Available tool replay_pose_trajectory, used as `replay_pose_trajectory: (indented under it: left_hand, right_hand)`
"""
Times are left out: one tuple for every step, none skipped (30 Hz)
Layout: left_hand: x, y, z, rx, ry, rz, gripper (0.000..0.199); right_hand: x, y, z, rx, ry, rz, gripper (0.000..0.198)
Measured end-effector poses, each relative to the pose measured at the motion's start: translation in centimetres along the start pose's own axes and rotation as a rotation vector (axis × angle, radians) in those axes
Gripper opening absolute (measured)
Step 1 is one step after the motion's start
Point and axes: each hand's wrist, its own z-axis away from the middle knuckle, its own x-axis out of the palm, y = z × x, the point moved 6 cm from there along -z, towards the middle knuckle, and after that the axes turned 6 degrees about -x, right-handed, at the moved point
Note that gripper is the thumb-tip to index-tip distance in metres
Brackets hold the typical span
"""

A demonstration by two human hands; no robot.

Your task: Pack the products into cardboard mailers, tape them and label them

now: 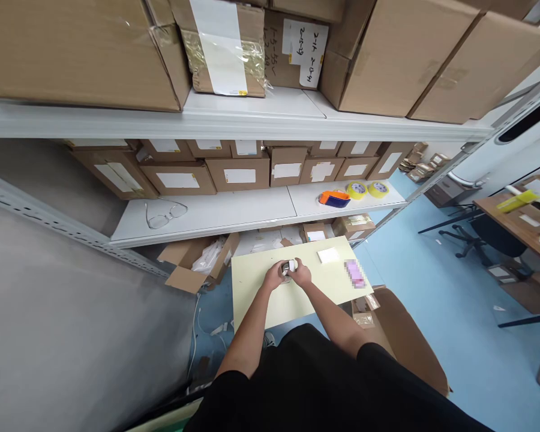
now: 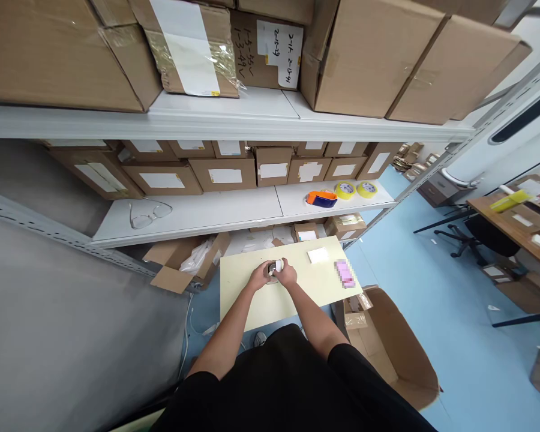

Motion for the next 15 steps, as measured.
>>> replay_pose_trajectory:
  left_hand:
    - [0.0,-0.2,-0.1,-0.009,-0.001,-0.013,0.077]
    - [-0.1,-0.3,-0.1,-0.012,-0.002,-0.023,0.076]
    - [-0.2,-0.4,-0.2,-0.017,-0.003,-0.028,0.075]
    - [-0.2,-0.5,-0.2,-0.022,-0.003,-0.031,0.075]
    - [-0.3,-0.6,-0.2,-0.027,-0.003,-0.032,0.074]
    - [-0.3,-0.6,-0.2,-0.030,-0.005,-0.033,0.074]
    - [-0.3,-0.7,-0.2,-0.033,-0.006,-0.033,0.073]
    - [-0.2,-0.8,-0.2,-0.034,-0.005,-0.032,0.073]
    - [-0.2,-0.8,-0.3,-0.034,-0.001,-0.029,0.073]
    - [-0.1,-0.9,-0.3,-0.035,0.005,-0.024,0.074]
    - [-0.1,-1.0,-0.3,-0.036,0.011,-0.018,0.074]
    - [-0.1,-1.1,-0.4,-0.040,0.016,-0.012,0.075]
    - [0.0,-1.2,-0.4,-0.044,0.020,-0.008,0.076]
    - [0.0,-1.3,-0.5,-0.050,0.021,-0.005,0.077]
    - [0.0,-1.5,-0.5,-0.055,0.022,-0.007,0.077]
  right_hand:
    - [0.0,0.1,-0.1,-0.001,0.010,-0.009,0.068]
    - [-0.1,0.3,-0.2,0.001,0.022,-0.038,0.063]
    - [0.0,0.7,-0.3,0.008,0.033,-0.089,0.059]
    - [0.0,1.3,-0.4,0.020,0.036,-0.156,0.056]
    - [0.2,1.9,-0.4,0.034,0.032,-0.233,0.056]
    - [0.4,2.5,-0.3,0.044,0.023,-0.310,0.057]
    - [0.7,3.0,-0.3,0.044,0.013,-0.376,0.058]
    - [0.8,3.4,-0.3,0.034,0.016,-0.420,0.059]
    - [0.8,3.6,-0.2,0.016,0.040,-0.435,0.059]
    - [0.6,3.7,-0.2,-0.011,0.082,-0.420,0.057]
    - [0.3,3.6,-0.2,-0.047,0.131,-0.378,0.053]
    - [0.0,3.3,-0.2,-0.087,0.174,-0.321,0.049]
    - [-0.3,2.9,-0.3,-0.125,0.201,-0.257,0.044]
    - [-0.6,2.4,-0.4,-0.154,0.209,-0.194,0.040]
    - [-0.8,1.9,-0.6,-0.170,0.201,-0.136,0.036]
